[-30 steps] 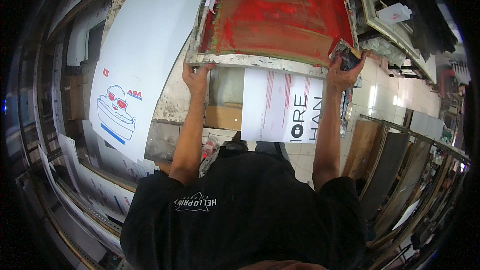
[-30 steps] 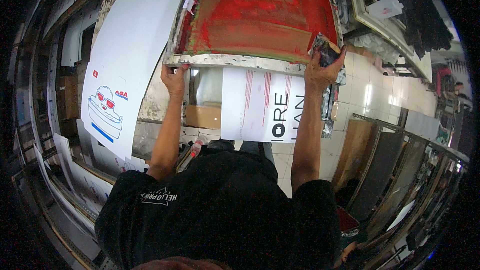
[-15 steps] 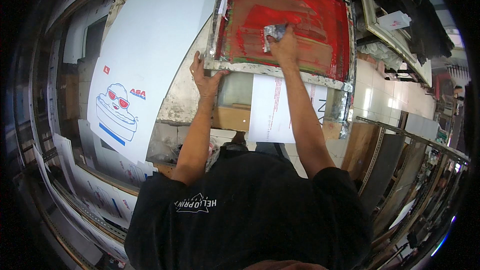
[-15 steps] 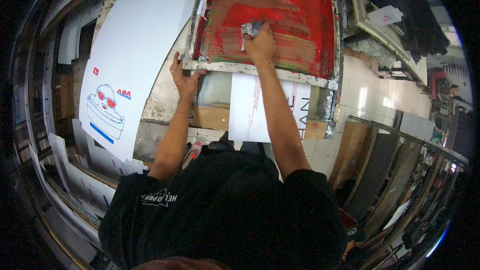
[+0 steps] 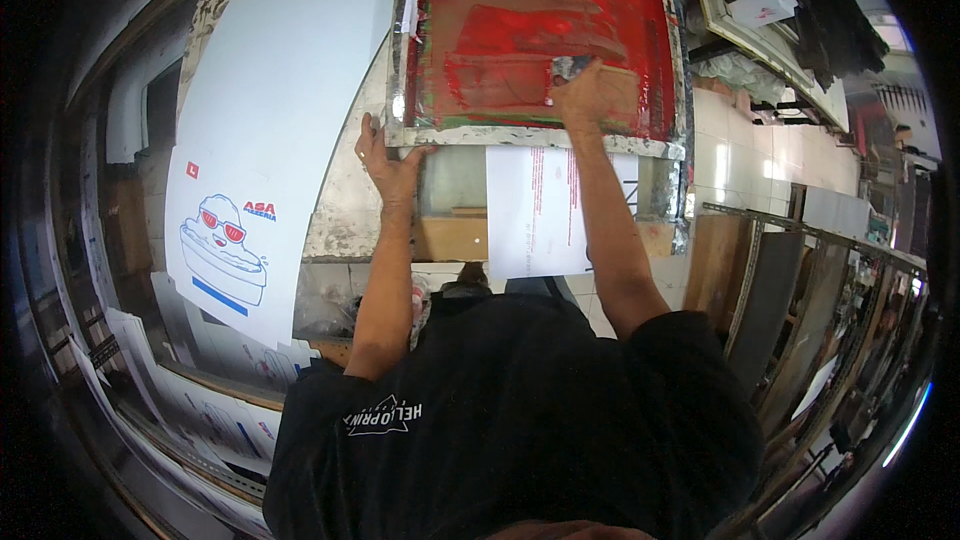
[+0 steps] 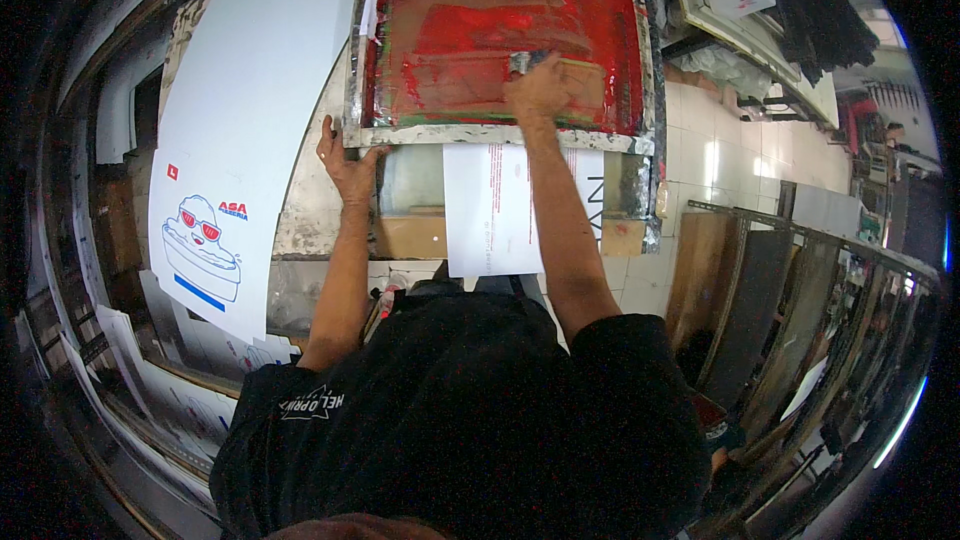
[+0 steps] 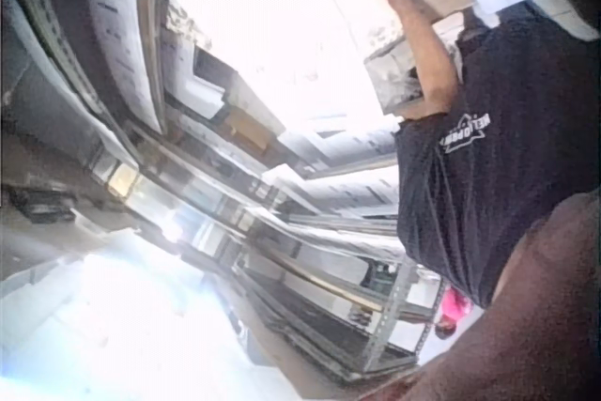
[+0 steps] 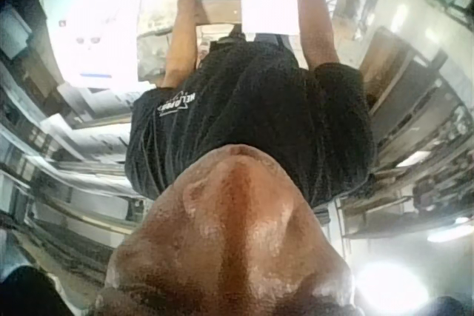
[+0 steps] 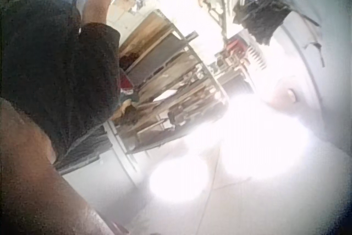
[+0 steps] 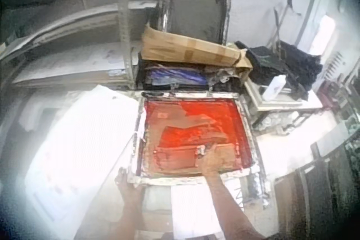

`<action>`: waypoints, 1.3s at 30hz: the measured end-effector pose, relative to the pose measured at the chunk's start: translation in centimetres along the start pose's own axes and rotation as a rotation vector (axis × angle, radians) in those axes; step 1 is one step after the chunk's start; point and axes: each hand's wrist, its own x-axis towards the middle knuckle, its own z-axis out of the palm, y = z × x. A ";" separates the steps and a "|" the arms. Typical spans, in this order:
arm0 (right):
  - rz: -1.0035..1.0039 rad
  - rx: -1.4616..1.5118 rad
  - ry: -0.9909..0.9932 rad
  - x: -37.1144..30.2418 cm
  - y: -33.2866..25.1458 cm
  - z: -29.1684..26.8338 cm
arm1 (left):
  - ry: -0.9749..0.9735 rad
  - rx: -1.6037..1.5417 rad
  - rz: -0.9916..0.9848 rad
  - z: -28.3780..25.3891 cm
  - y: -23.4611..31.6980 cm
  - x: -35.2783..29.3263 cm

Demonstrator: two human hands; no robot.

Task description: The person performs screen printing on white paper sheets. They place a sheet under a screen, apply red ink with a squeegee, and lift the screen to reveal the printed design. The process is repeated for multiple sheets.

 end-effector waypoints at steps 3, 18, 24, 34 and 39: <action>-0.119 -0.137 0.319 3.2 6.9 1.5 | -0.012 -0.035 0.003 0.0 0.2 0.1; 0.138 -0.092 0.178 6.5 13.0 -4.9 | 0.010 -0.047 0.010 -0.3 -0.1 0.0; -0.057 0.194 0.507 3.4 14.6 -6.8 | 0.022 -0.251 -0.063 0.1 -0.5 -0.4; -0.496 0.706 0.935 3.2 9.1 -16.2 | 0.360 -0.144 0.074 -2.0 9.1 7.4; -0.532 0.561 1.017 7.2 5.5 -21.6 | 0.377 -0.733 0.020 -1.4 11.7 11.6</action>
